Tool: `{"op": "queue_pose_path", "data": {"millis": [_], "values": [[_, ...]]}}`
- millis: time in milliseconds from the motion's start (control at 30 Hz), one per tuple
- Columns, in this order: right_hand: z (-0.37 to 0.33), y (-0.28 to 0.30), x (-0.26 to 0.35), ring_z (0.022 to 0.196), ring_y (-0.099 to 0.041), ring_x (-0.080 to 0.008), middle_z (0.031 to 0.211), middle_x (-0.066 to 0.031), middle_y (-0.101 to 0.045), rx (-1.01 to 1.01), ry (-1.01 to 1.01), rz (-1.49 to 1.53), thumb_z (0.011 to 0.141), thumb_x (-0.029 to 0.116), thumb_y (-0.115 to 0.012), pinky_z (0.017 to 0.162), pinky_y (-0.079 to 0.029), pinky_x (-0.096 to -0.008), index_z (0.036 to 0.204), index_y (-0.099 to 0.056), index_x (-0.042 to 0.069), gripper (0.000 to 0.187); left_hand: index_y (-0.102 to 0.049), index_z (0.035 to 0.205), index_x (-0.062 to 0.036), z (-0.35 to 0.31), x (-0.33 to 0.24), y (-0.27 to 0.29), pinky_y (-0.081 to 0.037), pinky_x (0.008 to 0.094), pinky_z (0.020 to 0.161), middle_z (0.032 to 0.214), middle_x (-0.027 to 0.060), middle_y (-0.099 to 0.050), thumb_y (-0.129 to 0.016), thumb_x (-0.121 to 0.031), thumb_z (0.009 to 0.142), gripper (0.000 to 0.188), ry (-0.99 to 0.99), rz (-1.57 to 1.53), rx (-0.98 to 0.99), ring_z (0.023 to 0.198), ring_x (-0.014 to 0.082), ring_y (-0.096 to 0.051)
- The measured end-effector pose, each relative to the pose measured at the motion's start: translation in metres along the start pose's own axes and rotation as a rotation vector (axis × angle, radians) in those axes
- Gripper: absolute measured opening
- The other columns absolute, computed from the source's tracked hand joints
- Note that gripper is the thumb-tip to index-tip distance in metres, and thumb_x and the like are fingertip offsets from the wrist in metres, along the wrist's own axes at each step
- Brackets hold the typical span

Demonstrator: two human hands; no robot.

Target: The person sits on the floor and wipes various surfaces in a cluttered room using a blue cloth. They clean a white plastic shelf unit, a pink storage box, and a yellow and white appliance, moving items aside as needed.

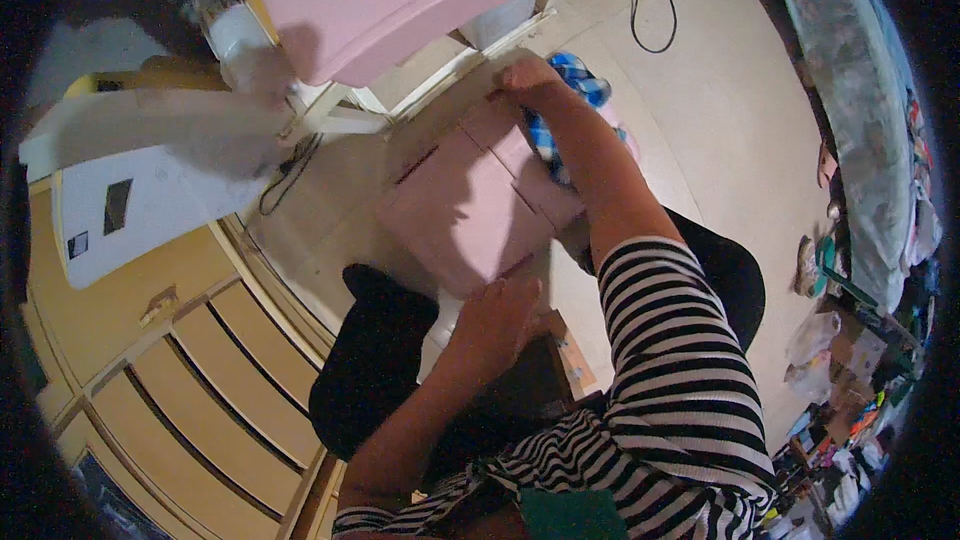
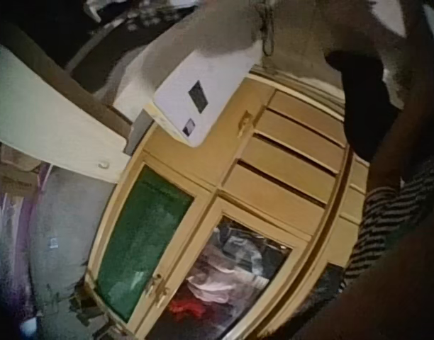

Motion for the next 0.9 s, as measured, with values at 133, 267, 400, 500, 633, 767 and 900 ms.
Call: {"op": "queue_pose_path", "data": {"millis": [133,267,400,500,633,767,900], "values": [[-0.027,-0.007,-0.009,0.107,-0.062,-0.0311,0.117,-0.0120,-0.063,-0.068,-0.145,0.084,0.084,0.048,-0.062,0.086,-0.052,-0.0406,0.114,-0.062,0.015,0.045,-0.051,0.122,-0.0032,0.003,0.001,-0.006,-0.042,0.0402,0.087,0.101,0.0129,-0.058,-0.063,-0.020,0.081,0.046,-0.003,0.026,0.094,0.100,0.0275,-0.055],[-0.050,0.003,-0.026,0.106,-0.062,-0.0352,0.127,-0.0141,-0.053,-0.266,-0.473,0.359,0.085,0.043,-0.063,0.085,-0.052,-0.0440,0.124,-0.053,0.014,0.050,-0.052,0.115,-0.0039,0.000,-0.002,-0.011,-0.042,0.0401,0.086,0.099,0.0134,-0.057,-0.065,-0.022,0.081,0.041,-0.029,0.035,0.053,0.099,0.0277,-0.055],[-0.098,-0.015,-0.051,0.106,-0.061,-0.0381,0.133,-0.0155,-0.047,-0.499,-0.758,0.611,0.088,0.038,-0.060,0.085,-0.051,-0.0469,0.131,-0.044,0.014,0.052,-0.052,0.116,-0.0037,0.000,0.001,-0.012,-0.044,0.0408,0.086,0.102,0.0143,-0.058,-0.063,-0.024,0.084,0.039,-0.020,0.074,0.035,0.098,0.0285,-0.057],[-0.138,-0.049,-0.086,0.110,-0.060,-0.0380,0.132,-0.0190,-0.051,-0.437,-0.871,0.472,0.090,0.049,-0.054,0.089,-0.048,-0.0472,0.131,-0.046,0.009,0.058,-0.052,0.123,-0.0021,0.007,0.002,-0.007,-0.048,0.0417,0.085,0.106,0.0155,-0.060,-0.059,-0.024,0.089,0.042,-0.006,0.004,0.113,0.098,0.0305,-0.060],[-0.200,-0.085,-0.110,0.113,-0.059,-0.0379,0.122,-0.0233,-0.061,-0.094,-1.108,0.675,0.088,0.061,-0.047,0.096,-0.045,-0.0456,0.120,-0.060,0.005,0.066,-0.050,0.126,-0.0037,0.000,0.005,-0.006,-0.047,0.0421,0.084,0.105,0.0157,-0.060,-0.061,-0.026,0.087,0.046,0.016,0.049,0.164,0.099,0.0308,-0.060],[-0.225,-0.092,-0.110,0.114,-0.059,-0.0367,0.118,-0.0239,-0.063,-0.070,-1.100,0.664,0.085,0.063,-0.049,0.099,-0.043,-0.0433,0.113,-0.066,0.000,0.071,-0.049,0.127,-0.0045,-0.007,0.004,-0.002,-0.046,0.0421,0.086,0.104,0.0158,-0.060,-0.063,-0.026,0.085,0.049,-0.012,0.074,0.019,0.099,0.0309,-0.060],[-0.231,-0.086,-0.111,0.114,-0.058,-0.0379,0.116,-0.0258,-0.064,-0.052,-1.028,0.614,0.087,0.062,-0.048,0.100,-0.043,-0.0433,0.110,-0.067,-0.002,0.070,-0.051,0.126,-0.0046,-0.007,-0.004,0.016,-0.046,0.0421,0.085,0.103,0.0145,-0.060,-0.063,-0.026,0.085,0.048,-0.016,0.049,0.084,0.098,0.0304,-0.059]]}}
Point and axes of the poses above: each hand's wrist, its own z-axis towards the middle knuckle, its own y-axis out of the back of the hand, x = y × z, the point moved 7 cm from there along z, towards the middle knuckle
